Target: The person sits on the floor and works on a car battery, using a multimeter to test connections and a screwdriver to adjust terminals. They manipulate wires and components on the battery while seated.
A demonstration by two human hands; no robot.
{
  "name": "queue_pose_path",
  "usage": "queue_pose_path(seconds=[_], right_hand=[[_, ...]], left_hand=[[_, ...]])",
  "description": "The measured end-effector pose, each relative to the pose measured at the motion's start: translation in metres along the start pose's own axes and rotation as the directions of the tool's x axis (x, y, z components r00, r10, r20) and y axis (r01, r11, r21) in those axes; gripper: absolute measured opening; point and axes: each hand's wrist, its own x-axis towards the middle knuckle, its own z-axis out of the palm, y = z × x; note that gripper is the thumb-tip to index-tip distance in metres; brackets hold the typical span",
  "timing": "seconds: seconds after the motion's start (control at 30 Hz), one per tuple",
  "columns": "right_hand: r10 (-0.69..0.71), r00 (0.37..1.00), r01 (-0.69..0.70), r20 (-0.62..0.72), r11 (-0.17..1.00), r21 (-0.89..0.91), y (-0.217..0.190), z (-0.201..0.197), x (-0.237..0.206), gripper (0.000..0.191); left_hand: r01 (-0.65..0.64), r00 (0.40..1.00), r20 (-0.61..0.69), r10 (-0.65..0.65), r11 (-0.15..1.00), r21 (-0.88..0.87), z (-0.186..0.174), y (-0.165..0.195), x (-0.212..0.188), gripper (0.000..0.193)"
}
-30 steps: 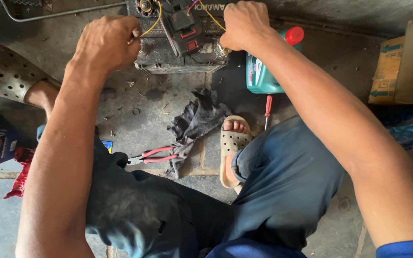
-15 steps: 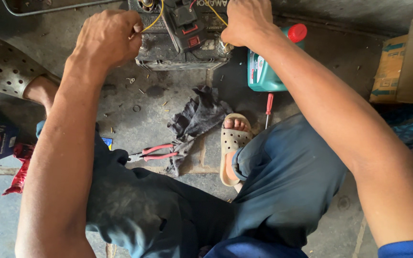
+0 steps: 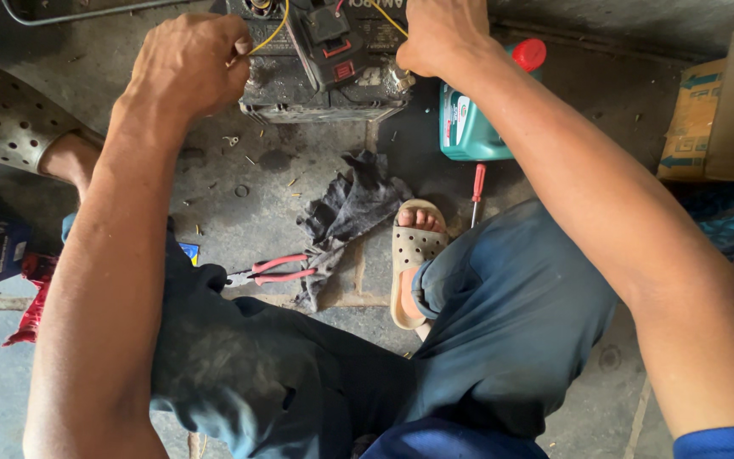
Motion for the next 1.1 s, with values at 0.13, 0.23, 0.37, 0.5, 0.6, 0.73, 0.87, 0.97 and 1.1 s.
queue_pose_path(seconds=[0.13, 0.23, 0.37, 0.5, 0.6, 0.73, 0.87, 0.97, 1.1], right_hand=[[-0.003, 1.0, 0.003, 0.01, 1.0, 0.01, 0.002, 0.004, 0.0, 0.032], [0.035, 0.997, -0.037, 0.065, 0.999, 0.031, 0.002, 0.006, 0.001, 0.032], [-0.035, 0.999, 0.034, 0.014, 0.997, 0.071, 0.0, 0.007, -0.001, 0.033], [-0.088, 0.996, 0.084, 0.032, 0.99, 0.116, -0.004, 0.0, -0.005, 0.03], [-0.023, 0.966, -0.034, 0.259, 0.976, 0.214, -0.007, -0.013, -0.002, 0.03], [0.085, 0.889, -0.171, 0.45, 0.973, 0.155, -0.013, -0.016, 0.0, 0.032], [0.061, 0.972, -0.086, 0.226, 0.991, 0.105, -0.007, -0.001, -0.002, 0.036], [0.046, 0.991, -0.059, 0.127, 0.993, 0.099, -0.003, 0.011, -0.002, 0.036], [0.048, 0.994, -0.059, 0.099, 0.992, 0.115, -0.002, 0.015, -0.002, 0.033]], left_hand=[[-0.01, 1.0, 0.005, 0.01, 1.0, -0.011, 0.002, -0.002, 0.0, 0.021], [-0.02, 1.0, -0.012, 0.02, 1.0, -0.009, 0.003, -0.003, -0.001, 0.02], [-0.032, 0.999, -0.021, 0.032, 0.999, -0.017, 0.004, -0.004, -0.001, 0.019], [-0.021, 1.0, -0.008, 0.02, 1.0, -0.011, 0.005, -0.003, -0.001, 0.02], [-0.008, 1.0, 0.008, 0.008, 1.0, 0.001, 0.004, -0.002, -0.001, 0.02], [-0.01, 1.0, 0.013, 0.01, 1.0, 0.007, 0.002, 0.0, -0.002, 0.022], [-0.019, 1.0, 0.006, 0.019, 1.0, 0.008, 0.001, 0.001, -0.003, 0.02], [-0.025, 1.0, 0.005, 0.025, 1.0, 0.014, 0.001, 0.001, -0.004, 0.018], [-0.032, 0.999, -0.006, 0.032, 0.999, 0.009, 0.002, 0.0, -0.005, 0.017]])
